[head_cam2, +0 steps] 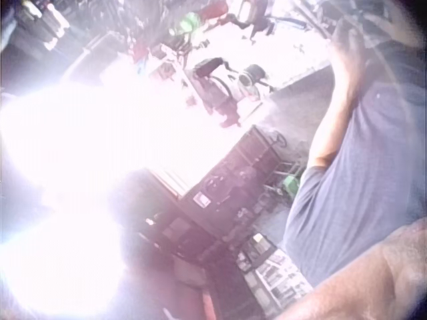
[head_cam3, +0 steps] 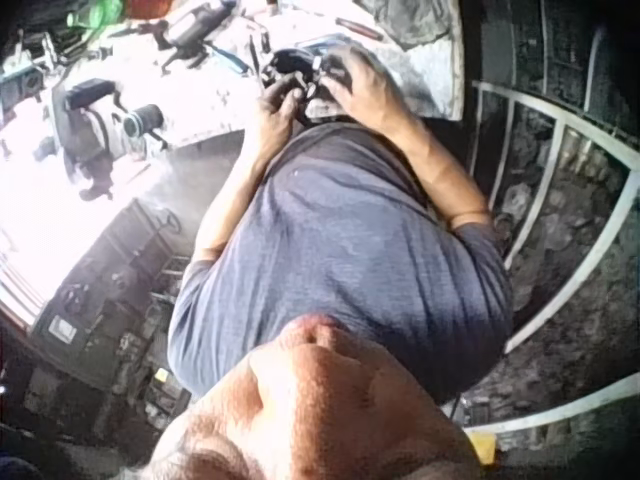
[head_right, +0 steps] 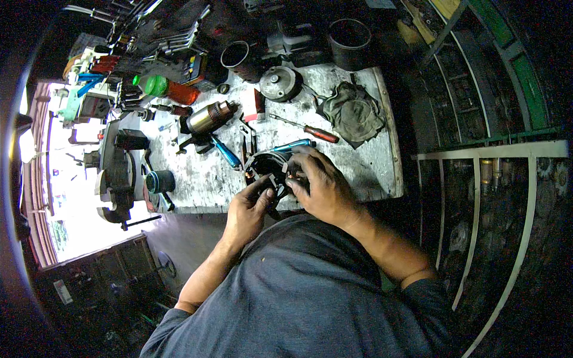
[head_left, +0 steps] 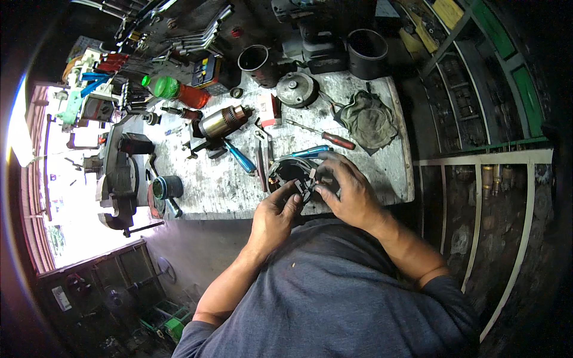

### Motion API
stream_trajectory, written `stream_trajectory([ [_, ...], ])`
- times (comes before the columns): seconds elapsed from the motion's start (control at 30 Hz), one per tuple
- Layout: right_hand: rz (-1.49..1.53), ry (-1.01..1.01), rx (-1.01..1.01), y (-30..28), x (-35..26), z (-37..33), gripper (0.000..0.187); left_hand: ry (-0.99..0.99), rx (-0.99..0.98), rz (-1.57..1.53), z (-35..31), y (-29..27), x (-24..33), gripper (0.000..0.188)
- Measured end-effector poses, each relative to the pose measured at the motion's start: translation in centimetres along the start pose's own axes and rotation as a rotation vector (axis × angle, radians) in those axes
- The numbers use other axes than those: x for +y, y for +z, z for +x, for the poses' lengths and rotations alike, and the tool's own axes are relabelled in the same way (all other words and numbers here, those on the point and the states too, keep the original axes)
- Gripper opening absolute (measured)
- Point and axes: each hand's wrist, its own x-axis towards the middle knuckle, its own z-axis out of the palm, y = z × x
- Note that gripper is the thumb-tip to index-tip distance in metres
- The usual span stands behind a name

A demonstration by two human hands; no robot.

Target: The person assembles a circular mechanical component on a workbench, inserting small metal pieces into slots and adjusting their positions by hand. The person repeatedly picks up, places, and repositions the parts within the housing.

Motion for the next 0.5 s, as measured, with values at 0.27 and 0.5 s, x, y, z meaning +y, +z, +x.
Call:
stream_trajectory([
  [0.27,-0.229,-0.239,-0.228,-0.8,-1.0,3.0,0.041,0.041,0.041,0.207,-0.5,-0.1,-0.4,0.048],
  [0.5,-0.335,-0.181,-0.524,-0.3,-1.3,6.2,0.041,0.218,0.208,0.125,-1.4,1.2,-2.6,0.037],
])
